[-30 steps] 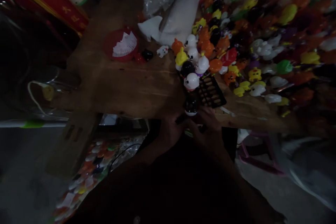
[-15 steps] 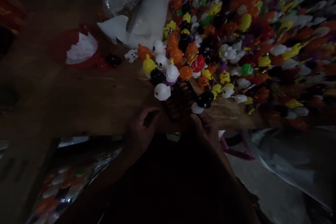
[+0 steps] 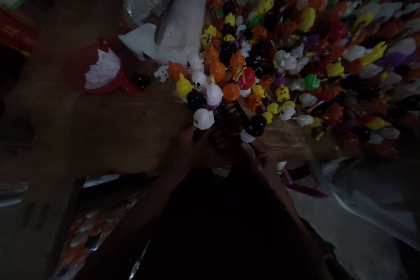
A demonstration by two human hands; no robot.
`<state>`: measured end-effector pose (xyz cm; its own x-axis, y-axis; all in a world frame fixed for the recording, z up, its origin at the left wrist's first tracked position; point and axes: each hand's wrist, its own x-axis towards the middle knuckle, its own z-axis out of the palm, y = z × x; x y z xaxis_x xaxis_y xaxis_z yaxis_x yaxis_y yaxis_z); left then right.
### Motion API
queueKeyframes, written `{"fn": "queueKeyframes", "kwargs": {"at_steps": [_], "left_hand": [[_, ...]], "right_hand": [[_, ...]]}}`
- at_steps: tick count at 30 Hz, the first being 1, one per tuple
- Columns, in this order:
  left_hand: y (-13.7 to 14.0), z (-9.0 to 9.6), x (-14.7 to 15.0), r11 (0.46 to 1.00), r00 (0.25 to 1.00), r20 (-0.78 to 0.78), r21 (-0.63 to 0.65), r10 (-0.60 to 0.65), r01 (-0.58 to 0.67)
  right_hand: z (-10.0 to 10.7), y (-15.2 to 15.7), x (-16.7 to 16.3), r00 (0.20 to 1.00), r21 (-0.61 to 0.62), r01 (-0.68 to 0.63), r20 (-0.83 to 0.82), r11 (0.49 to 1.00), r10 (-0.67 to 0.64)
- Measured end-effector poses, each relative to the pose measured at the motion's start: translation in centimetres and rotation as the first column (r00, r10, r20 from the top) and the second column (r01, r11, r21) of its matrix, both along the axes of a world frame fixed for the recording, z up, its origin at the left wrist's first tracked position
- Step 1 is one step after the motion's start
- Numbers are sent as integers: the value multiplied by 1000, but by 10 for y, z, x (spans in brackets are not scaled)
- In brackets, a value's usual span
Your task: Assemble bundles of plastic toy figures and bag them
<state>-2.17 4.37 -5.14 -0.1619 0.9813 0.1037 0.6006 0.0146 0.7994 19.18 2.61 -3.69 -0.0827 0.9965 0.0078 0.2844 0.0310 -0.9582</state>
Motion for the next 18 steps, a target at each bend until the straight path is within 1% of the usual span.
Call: {"fn": "queueKeyframes", "kwargs": {"at_steps": [2, 4, 6, 9, 11, 13, 16, 18], "left_hand": [[3, -3, 0, 1000, 996, -93, 13, -9, 10], [4, -6, 0, 999, 988, -154, 37, -10, 16], [5, -9, -1, 998, 987, -162, 65, -14, 25], [6, -11, -2, 996, 989, -142, 79, -36, 48], [6, -11, -2, 996, 987, -153, 67, -40, 51], [6, -10, -2, 997, 985, -172, 68, -30, 42], [6, -8, -1, 995, 981, -190, 93, -27, 45], [5, -6, 0, 995, 976, -217, 86, -33, 53]], "right_hand": [[1, -2, 0, 1000, 22, 0, 17, 1000, 0], [-1, -3, -1, 997, 73, 51, 48, 996, -55], [-5, -4, -2, 985, 131, 107, 119, 986, -122], [-12, -4, -4, 941, 197, 139, 278, 970, -192], [-16, -3, -5, 905, 203, 147, 367, 968, -214], [-17, -1, -7, 876, 184, 160, 426, 970, -225], [-15, 0, -10, 843, 147, 191, 483, 971, -238], [-12, 0, -12, 829, 129, 198, 506, 972, -236]]}}
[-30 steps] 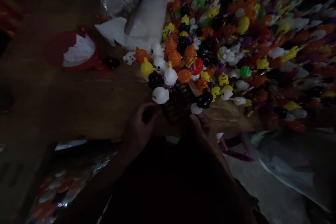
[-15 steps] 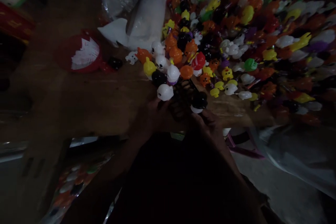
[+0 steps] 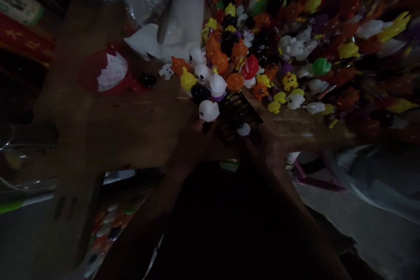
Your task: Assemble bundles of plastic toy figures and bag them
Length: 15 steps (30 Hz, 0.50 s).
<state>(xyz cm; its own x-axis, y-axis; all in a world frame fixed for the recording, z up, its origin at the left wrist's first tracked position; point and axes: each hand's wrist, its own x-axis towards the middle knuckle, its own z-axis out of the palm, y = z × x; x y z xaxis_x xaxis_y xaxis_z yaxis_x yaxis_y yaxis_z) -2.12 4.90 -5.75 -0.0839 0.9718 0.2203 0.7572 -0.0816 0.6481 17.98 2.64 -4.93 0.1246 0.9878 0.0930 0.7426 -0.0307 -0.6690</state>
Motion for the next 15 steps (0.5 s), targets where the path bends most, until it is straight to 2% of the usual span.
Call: {"fn": "queueKeyframes", "kwargs": {"at_steps": [2, 6, 10, 12, 15], "left_hand": [[0, 2, 1, 1000, 998, -61, -20, 15, -16], [0, 1, 0, 999, 978, -205, -29, 32, -38], [0, -2, -2, 1000, 976, -218, 2, 27, -27], [1, -4, -3, 999, 978, -205, 12, 46, -44], [2, -5, -4, 999, 985, -167, -30, 40, -46]], "right_hand": [[3, -1, -1, 999, -3, -32, 3, 999, 32], [11, -4, 2, 977, 43, -210, -26, 977, 211], [19, -6, 9, 935, 79, -350, -25, 933, 353], [21, -5, 13, 933, 72, -358, -22, 931, 360], [22, -3, 17, 955, 70, -295, -3, 953, 295]]}}
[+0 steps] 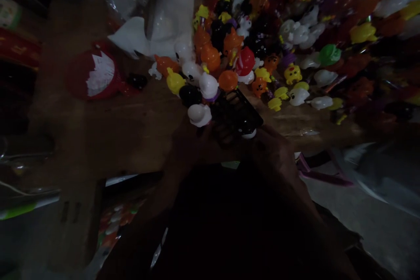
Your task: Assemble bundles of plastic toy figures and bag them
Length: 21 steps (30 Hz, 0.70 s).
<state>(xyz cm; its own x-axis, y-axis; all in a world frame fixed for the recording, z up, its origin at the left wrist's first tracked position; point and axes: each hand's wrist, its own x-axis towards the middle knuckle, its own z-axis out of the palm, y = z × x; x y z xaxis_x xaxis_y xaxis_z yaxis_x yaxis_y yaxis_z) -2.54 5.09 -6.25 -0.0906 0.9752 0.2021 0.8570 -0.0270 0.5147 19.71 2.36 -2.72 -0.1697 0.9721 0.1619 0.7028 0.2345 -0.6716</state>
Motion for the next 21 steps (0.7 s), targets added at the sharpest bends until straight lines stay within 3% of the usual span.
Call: {"fn": "queueKeyframes", "kwargs": {"at_steps": [5, 13, 21], "left_hand": [[3, -1, 1, 1000, 1000, 16, -1, 3, -3], [6, 0, 1, 997, 1000, -2, -76, 4, -5], [4, 1, 3, 997, 995, 98, -73, -6, 13]], "right_hand": [[-10, 4, 1, 993, 56, 119, 18, 991, -120], [-25, 6, -4, 970, 31, 234, 60, 972, -235], [-9, 1, 0, 993, 64, 114, -52, 991, -110]]}}
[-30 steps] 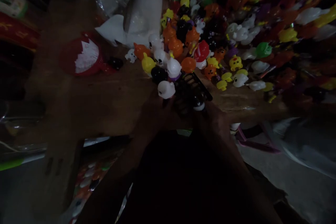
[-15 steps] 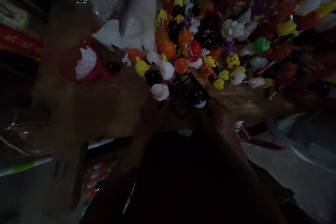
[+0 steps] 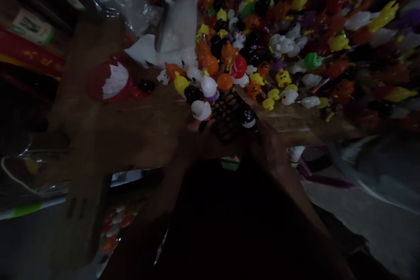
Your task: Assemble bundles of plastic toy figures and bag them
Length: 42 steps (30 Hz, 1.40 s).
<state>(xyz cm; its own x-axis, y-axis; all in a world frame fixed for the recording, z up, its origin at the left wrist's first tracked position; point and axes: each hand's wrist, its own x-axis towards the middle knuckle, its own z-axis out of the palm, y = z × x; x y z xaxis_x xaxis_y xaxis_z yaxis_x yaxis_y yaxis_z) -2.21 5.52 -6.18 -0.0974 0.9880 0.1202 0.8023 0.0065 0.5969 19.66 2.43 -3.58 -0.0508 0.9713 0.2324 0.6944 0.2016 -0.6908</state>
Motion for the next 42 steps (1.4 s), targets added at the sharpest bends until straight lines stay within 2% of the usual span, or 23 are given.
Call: {"fn": "queueKeyframes", "kwargs": {"at_steps": [3, 5, 8, 10, 12, 15, 17, 20, 27, 31, 34, 39, 42], "left_hand": [[0, 0, 0, 1000, 1000, -11, -15, -2, 2], [0, 0, -1, 1000, 1000, -19, -25, -6, 6], [1, 1, -1, 1000, 999, -38, -31, -4, 3], [1, 2, -2, 999, 998, -58, -42, -12, 9], [0, 1, -3, 999, 996, -75, -18, -40, 39], [-1, 0, -4, 995, 993, -85, 53, -85, 90], [-1, 0, -4, 994, 992, -91, 59, -85, 91], [-2, 0, -3, 996, 993, -95, 39, -73, 77], [-2, -1, -2, 997, 997, -49, 34, -62, 64], [-1, -4, -1, 985, 993, -31, 124, -116, 119], [-1, 2, 1, 974, 987, 7, 165, -161, 157], [-3, 23, 2, 986, 978, 131, 58, -163, 157], [-4, 20, 5, 991, 968, 215, 37, -131, 127]], "right_hand": [[7, -1, 1, 994, 20, -32, -103, 999, 34], [5, 4, -5, 975, 30, -9, -222, 1000, 15], [-11, 16, -22, 925, 27, 18, -381, 999, -6], [-22, 26, -34, 908, 33, 16, -418, 999, -1], [-29, 35, -45, 919, 50, 44, -393, 998, -21], [-28, 46, -54, 961, 40, 85, -268, 996, -71], [-25, 50, -57, 978, 12, 81, -195, 997, -77], [-25, 55, -57, 983, 9, 75, -169, 997, -73], [-32, 56, -55, 998, 122, 54, -52, 991, -48], [-34, 58, -54, 998, 231, 56, -39, 971, -48], [-36, 59, -51, 997, 284, 78, 5, 956, -83], [-41, 56, -42, 992, 313, -21, 122, 950, -19], [-40, 56, -37, 991, 269, -48, 135, 962, 11]]}}
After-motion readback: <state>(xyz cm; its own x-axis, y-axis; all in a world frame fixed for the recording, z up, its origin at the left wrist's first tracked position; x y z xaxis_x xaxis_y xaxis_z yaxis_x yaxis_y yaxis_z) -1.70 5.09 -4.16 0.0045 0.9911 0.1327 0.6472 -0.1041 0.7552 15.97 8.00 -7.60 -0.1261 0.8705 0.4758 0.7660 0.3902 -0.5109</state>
